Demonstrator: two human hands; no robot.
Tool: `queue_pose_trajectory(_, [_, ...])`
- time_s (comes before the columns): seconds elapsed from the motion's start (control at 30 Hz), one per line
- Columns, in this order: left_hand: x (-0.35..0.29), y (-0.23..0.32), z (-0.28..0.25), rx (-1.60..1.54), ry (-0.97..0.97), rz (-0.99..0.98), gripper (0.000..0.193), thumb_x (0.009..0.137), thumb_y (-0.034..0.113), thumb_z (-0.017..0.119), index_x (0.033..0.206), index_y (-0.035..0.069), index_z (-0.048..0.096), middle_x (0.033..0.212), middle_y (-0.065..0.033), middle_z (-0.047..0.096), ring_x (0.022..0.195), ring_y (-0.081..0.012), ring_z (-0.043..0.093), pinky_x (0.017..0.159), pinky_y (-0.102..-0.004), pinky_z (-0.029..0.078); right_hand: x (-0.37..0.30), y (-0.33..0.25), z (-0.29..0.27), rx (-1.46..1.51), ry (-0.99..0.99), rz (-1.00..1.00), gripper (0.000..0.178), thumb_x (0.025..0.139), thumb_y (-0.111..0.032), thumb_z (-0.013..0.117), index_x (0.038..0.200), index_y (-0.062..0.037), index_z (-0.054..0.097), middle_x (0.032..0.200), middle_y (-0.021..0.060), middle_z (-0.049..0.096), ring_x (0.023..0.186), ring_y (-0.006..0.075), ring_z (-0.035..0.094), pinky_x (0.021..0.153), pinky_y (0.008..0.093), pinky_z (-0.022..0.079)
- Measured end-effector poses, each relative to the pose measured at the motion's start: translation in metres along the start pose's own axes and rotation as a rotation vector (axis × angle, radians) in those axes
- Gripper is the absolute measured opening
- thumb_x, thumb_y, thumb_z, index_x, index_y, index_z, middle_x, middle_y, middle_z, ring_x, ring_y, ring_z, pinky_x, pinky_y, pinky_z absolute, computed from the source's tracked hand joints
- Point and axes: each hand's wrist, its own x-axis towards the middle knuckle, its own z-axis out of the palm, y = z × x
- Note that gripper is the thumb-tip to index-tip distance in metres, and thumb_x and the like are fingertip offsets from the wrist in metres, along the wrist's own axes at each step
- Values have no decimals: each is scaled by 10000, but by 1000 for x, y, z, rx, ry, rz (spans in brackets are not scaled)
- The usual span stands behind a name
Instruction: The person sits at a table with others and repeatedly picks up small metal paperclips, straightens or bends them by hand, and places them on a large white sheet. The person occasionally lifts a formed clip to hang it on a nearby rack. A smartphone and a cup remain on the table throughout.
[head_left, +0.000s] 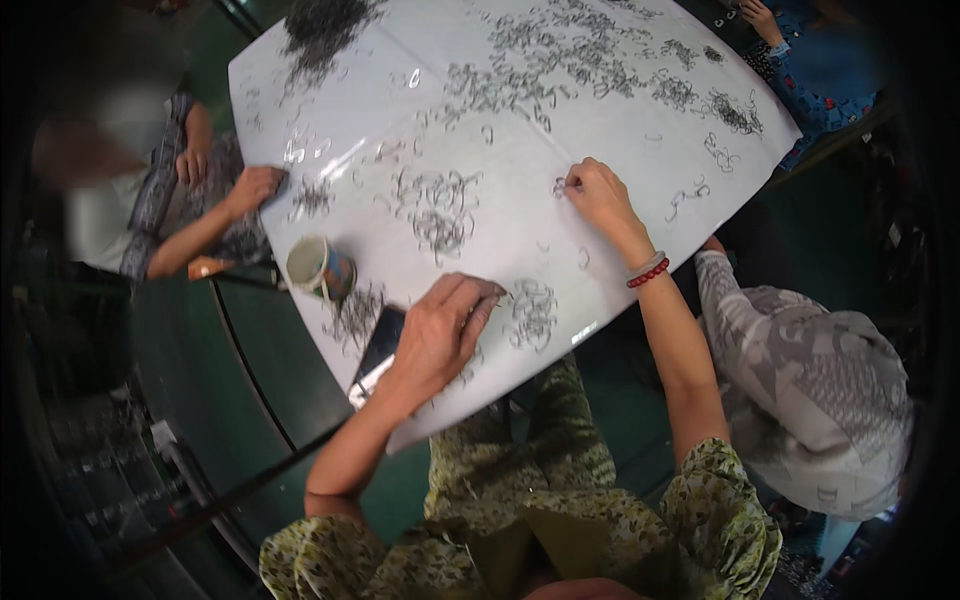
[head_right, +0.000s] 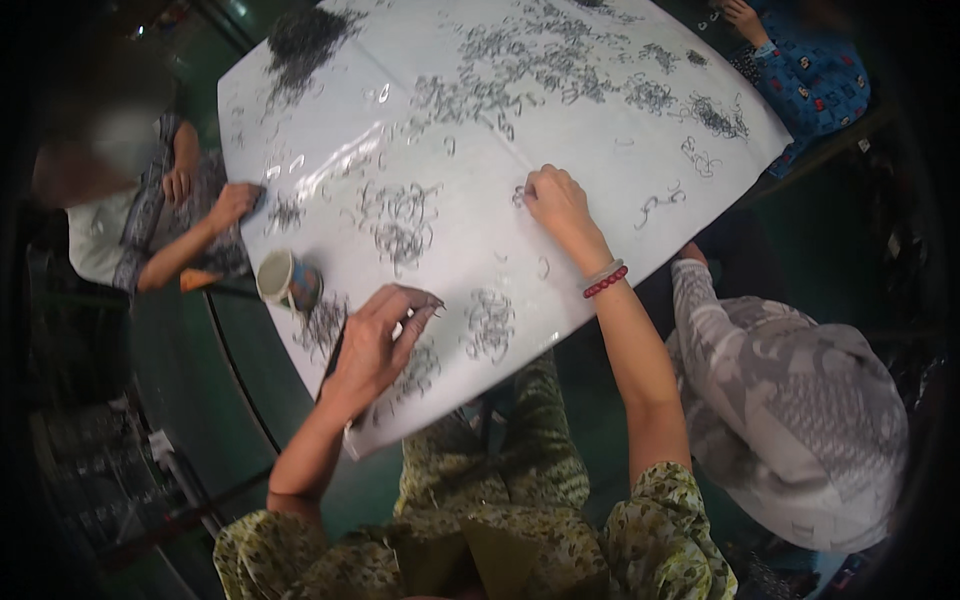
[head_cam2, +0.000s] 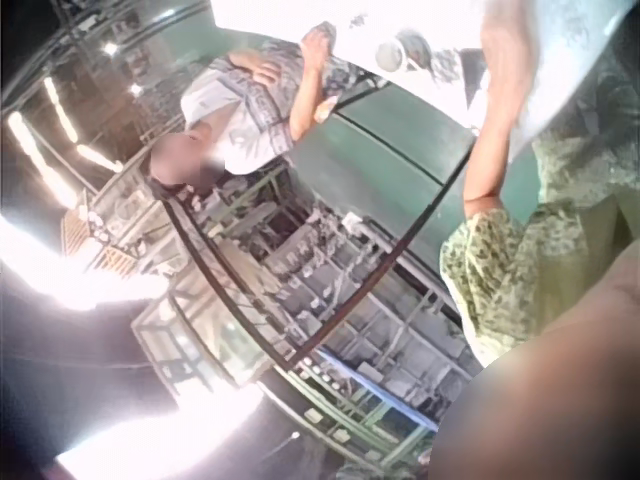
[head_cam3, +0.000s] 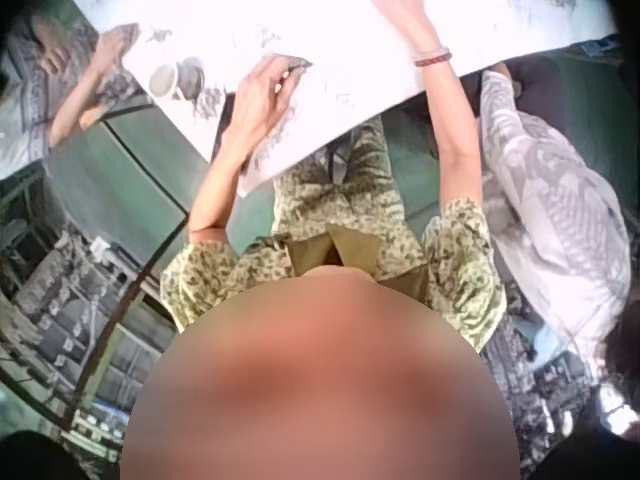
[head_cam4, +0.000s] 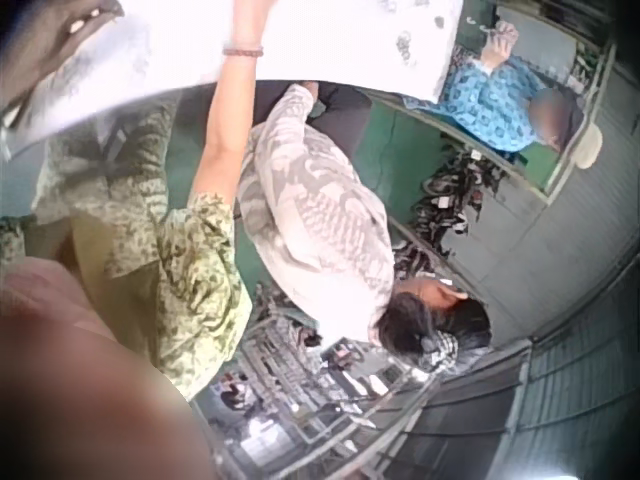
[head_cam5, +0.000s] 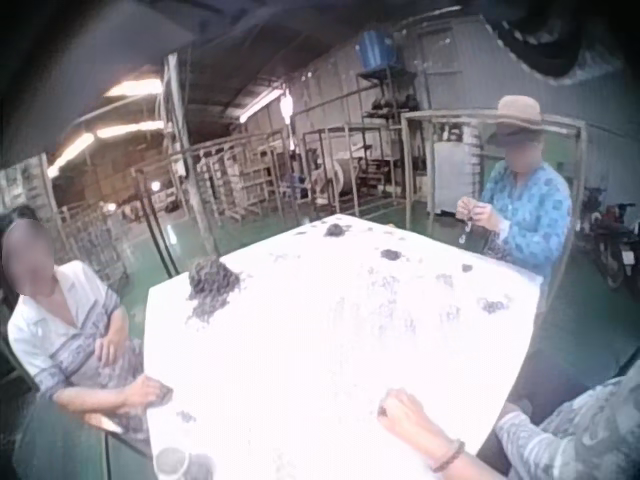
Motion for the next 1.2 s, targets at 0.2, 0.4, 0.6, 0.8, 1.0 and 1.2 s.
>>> queue_pose_trajectory(0.2, [-35, 27, -21, 15, 41, -35, 170, 904, 62, 638, 1060, 2, 670, 892, -140, 680, 766, -251, 674, 690, -349, 526, -52, -28, -25, 529, 40, 211, 136, 898, -108, 609, 936, 3, 679, 679, 85, 639, 647, 198, 631, 619, 318, 499])
queue_pose_trajectory(0.4, [-50, 42, 5, -281, 186, -138, 159, 894, 111, 686, 989, -16, 669, 814, -91, 715, 693, -113, 666, 649, -259, 525, -118, -71, -53, 909, -68, 173, 220, 933, -50, 572, 1125, 29, 644, 701, -9, 547, 616, 62, 499, 561, 216, 418])
queue_pose_trajectory(0.6, [-60, 53, 40, -504, 155, -193, 176, 905, 131, 680, 998, -17, 662, 900, -73, 687, 829, -119, 634, 742, -286, 518, -194, -123, -85, 944, -39, 23, 457, 874, 46, 603, 1319, 2, 508, 805, 18, 548, 626, 81, 508, 559, 232, 430])
queue_pose_trajectory(0.8, [-68, 56, 52, -260, 172, -49, 168, 885, 154, 698, 955, 4, 668, 995, -102, 687, 894, -209, 669, 759, -354, 538, -222, -143, -109, 849, -45, -32, 577, 863, 70, 585, 1407, -59, 439, 809, 29, 565, 647, 82, 506, 579, 231, 449])
queue_pose_trajectory(1.0, [-73, 57, 70, -179, 282, 94, 115, 852, 11, 648, 961, -6, 615, 911, -163, 626, 852, -348, 617, 735, -411, 501, -217, -150, -105, 608, -106, -61, 619, 850, 65, 572, 1427, -58, 385, 785, 154, 602, 703, 279, 620, 677, 391, 488])
queue_pose_trajectory(1.2, [-77, 39, 76, -341, 322, 32, 68, 891, -12, 608, 959, -10, 606, 919, -156, 665, 838, -311, 664, 724, -387, 523, -195, -142, -126, 585, -353, -9, 578, 799, -27, 686, 1348, -50, 508, 710, 147, 643, 650, 264, 624, 637, 360, 485])
